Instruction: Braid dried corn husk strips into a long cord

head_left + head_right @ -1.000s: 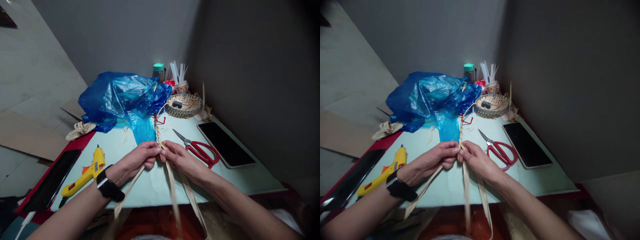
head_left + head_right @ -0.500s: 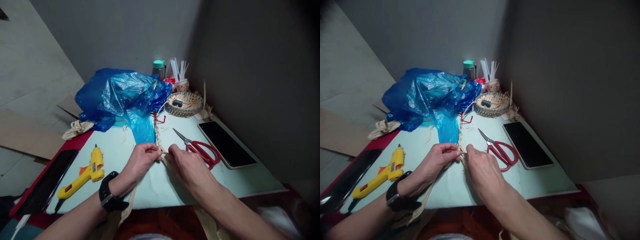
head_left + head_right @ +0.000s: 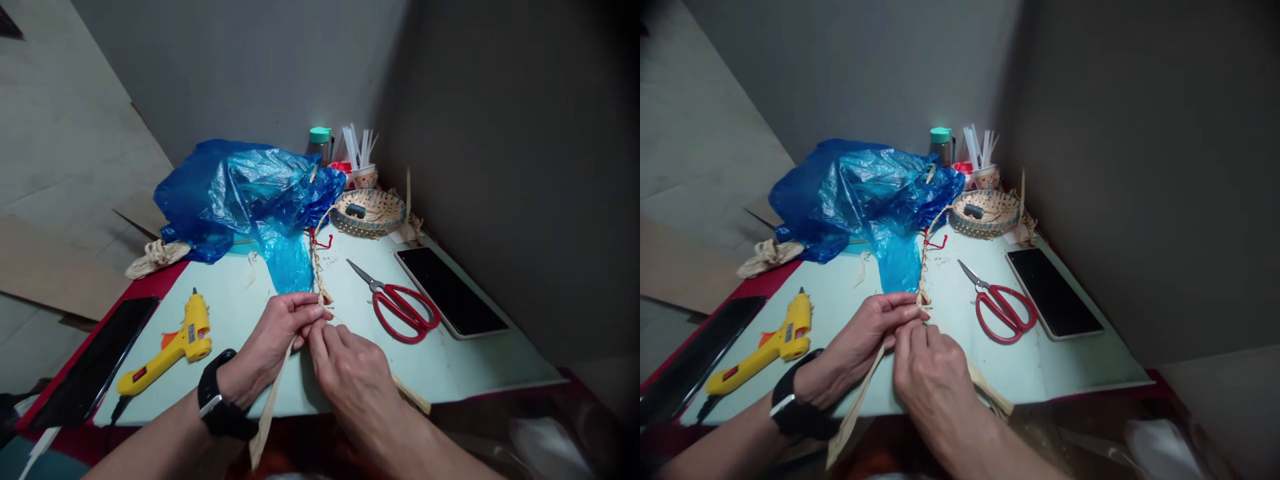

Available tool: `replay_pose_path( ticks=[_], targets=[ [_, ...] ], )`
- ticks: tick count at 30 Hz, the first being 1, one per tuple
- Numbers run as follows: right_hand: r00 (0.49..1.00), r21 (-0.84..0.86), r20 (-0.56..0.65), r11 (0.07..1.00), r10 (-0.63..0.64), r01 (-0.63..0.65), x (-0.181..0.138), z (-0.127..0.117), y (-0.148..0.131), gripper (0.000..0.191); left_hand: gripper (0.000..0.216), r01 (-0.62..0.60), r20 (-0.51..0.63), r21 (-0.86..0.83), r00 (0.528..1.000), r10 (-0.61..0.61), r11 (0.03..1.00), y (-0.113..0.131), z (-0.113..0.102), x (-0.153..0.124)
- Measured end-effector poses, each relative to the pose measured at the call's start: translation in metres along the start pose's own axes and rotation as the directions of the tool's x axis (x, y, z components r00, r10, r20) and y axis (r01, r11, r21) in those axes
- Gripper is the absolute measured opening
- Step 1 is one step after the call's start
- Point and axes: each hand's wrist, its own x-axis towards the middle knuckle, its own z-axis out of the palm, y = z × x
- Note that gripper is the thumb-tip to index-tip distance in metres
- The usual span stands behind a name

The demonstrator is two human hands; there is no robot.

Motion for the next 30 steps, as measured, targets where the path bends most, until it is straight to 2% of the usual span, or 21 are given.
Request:
replay_pose_path(
  ticks=[3,6,8,9,11,12,14,18,20,23,27,30],
  targets=[
    [1.000,0.146,0.021,0.989,0.021,-0.024,0.001,-0.012,0.014,0.011,0.019,-0.010,-0.049,0.041,0.999,0.012,0.999,0.002,-0.001,-0.002],
    [0.963,0.278,0.079,0.922,0.257,-0.269,0.011,-0.019,0.038,0.020,0.020,-0.046,-0.033,0.069,0.998,0.048,0.997,0.003,-0.001,-0.002],
    [0.915,0.480,0.267,0.782,0.301,-0.397,0.018,-0.015,0.051,0.024,0.023,-0.057,-0.045,0.080,0.997,0.061,0.995,0.003,0.000,-0.002],
    [0.888,0.573,0.363,0.684,0.282,-0.452,0.021,-0.011,0.055,0.025,0.025,-0.059,-0.055,0.089,0.996,0.064,0.994,0.002,0.000,-0.002],
    [0.850,0.693,0.476,0.499,0.224,-0.520,0.025,0.001,0.058,0.025,0.028,-0.066,-0.070,0.112,0.995,0.074,0.992,0.000,0.000,-0.002],
    [0.841,0.723,0.494,0.435,0.219,-0.537,0.026,0.006,0.057,0.024,0.029,-0.076,-0.067,0.122,0.994,0.085,0.990,0.000,0.000,-0.002],
    [0.839,0.756,0.492,0.365,0.233,-0.544,0.025,0.015,0.054,0.025,0.030,-0.106,-0.046,0.132,0.993,0.112,0.986,-0.001,0.000,-0.002],
    [0.850,0.786,0.476,0.324,0.225,-0.526,0.025,0.020,0.049,0.029,0.031,-0.140,-0.009,0.161,0.990,0.144,0.977,0.000,-0.001,-0.002],
    [0.860,0.804,0.468,0.307,0.202,-0.509,0.026,0.020,0.049,0.035,0.028,-0.147,0.015,0.250,0.989,0.147,0.957,0.001,-0.002,-0.004],
    [0.875,0.827,0.441,0.288,0.202,-0.483,0.026,0.020,0.049,0.038,0.024,-0.186,0.042,0.512,0.981,0.192,0.839,0.005,-0.003,-0.010],
    [0.859,0.821,0.432,0.274,0.277,-0.501,0.023,0.020,0.047,0.040,0.022,-0.248,0.057,0.820,0.932,0.357,0.517,0.013,-0.005,-0.024],
    [0.853,0.826,0.437,0.247,0.284,-0.506,0.022,0.018,0.046,0.040,0.024,-0.273,0.108,0.903,0.891,0.440,0.331,0.014,-0.003,-0.030]
  ],
)
